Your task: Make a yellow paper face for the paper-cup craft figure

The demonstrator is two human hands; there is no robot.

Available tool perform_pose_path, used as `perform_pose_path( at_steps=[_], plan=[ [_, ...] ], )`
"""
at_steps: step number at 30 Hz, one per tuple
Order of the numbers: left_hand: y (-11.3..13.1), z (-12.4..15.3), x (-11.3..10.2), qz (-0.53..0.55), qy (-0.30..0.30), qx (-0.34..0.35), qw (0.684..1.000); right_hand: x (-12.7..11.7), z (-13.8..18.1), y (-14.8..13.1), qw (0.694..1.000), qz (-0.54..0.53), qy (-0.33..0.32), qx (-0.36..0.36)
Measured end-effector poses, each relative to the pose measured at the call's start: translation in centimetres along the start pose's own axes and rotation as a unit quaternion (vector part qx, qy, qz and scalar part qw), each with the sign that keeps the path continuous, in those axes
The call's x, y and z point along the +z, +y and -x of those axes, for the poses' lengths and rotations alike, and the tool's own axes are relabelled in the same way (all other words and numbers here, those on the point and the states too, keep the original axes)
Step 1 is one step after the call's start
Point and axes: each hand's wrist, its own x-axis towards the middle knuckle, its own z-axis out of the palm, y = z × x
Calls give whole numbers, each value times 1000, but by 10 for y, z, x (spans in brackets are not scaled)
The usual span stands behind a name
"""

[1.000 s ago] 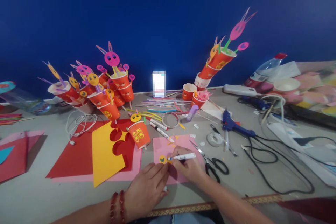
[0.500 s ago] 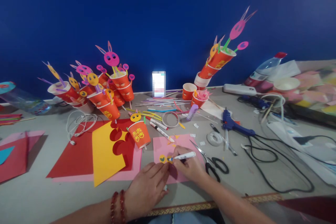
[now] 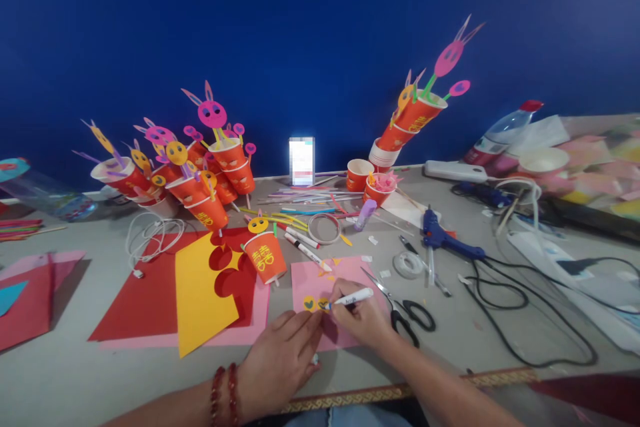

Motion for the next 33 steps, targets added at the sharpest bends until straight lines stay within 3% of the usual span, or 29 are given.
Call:
perform_pose_path(
  at_steps=[27,33],
  plan=[
    [-1,0,-2,6,-33,7,999,-2,-2,-2,999,10,37,8],
    [0,1,-2,7,-32,5,999,-2,-2,-3,1000,8,13,6]
  ],
)
